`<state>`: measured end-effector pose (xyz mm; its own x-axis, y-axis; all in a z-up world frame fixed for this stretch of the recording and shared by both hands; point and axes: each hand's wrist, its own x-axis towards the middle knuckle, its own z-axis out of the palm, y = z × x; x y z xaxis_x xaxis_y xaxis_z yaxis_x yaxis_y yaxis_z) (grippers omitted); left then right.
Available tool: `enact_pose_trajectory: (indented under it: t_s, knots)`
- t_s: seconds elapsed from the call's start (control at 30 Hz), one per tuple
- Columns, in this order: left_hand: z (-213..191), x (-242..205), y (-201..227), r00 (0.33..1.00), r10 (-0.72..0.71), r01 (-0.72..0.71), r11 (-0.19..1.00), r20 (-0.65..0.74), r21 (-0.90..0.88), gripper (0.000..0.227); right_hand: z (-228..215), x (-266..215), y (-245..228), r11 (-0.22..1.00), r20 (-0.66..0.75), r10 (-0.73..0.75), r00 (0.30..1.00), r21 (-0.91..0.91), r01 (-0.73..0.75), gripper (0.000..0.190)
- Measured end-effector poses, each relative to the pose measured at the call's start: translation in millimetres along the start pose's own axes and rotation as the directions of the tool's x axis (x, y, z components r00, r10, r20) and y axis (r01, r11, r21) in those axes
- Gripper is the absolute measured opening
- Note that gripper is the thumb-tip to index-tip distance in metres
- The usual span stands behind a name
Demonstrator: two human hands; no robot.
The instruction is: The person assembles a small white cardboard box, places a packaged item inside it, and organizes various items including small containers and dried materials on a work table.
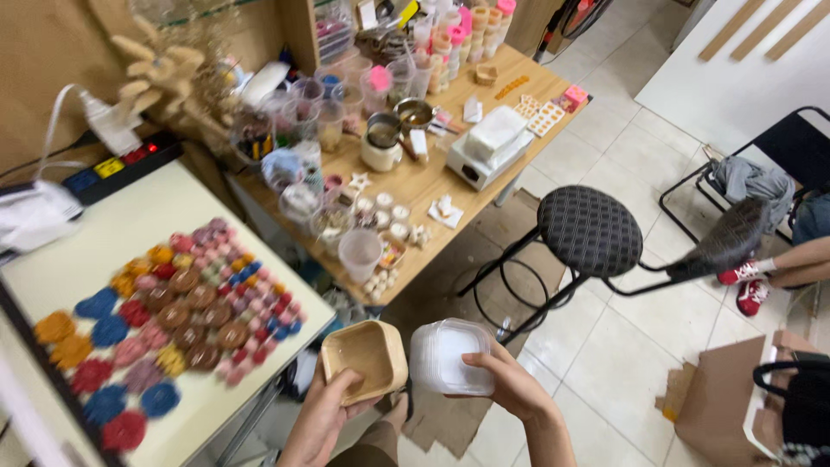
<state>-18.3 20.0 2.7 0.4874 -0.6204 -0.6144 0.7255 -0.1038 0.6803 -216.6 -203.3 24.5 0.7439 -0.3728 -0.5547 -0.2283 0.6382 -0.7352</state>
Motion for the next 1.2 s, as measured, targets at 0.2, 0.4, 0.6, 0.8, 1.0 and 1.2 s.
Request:
enact_pose_trajectory:
  t_s: [0.2,0.4,0.6,0.8,1.0,1.2]
  knots:
    - [48.9,113.7,32.5,1.000,-0.017,0.016,0.994,-0.006,-0.111,0.065,-70.2,80.6,-104.0,0.998,-0.011,-0.038,0.999,0.056,0.039,0.069]
    - [116.4,200.5,91.3,0.996,0.060,-0.068,0.987,-0.062,-0.146,0.070,-126.1,164.2,-245.4,0.982,-0.109,-0.187,0.976,-0.038,0.184,0.071]
    - [156.7,259.4,116.0,0.970,0.011,-0.050,0.987,-0.245,-0.154,0.079,-189.5,263.6,-369.2,0.975,-0.078,-0.216,0.973,0.037,0.219,0.074]
    - [136.2,362.6,78.6,0.897,0.026,-0.114,0.978,-0.442,-0.172,0.083,-278.4,439.5,-492.7,0.971,-0.047,-0.171,0.984,0.161,0.177,0.084]
    - [163.3,424.9,62.1,0.809,0.162,-0.370,0.887,-0.565,-0.277,0.079,-338.5,667.0,-544.1,0.988,-0.014,-0.114,0.993,0.108,0.115,0.090]
    - [229.2,434.9,116.0,0.673,0.351,-0.491,0.871,-0.651,-0.037,0.072,-344.1,796.3,-545.5,0.998,-0.095,-0.004,0.995,-0.068,-0.002,0.078]
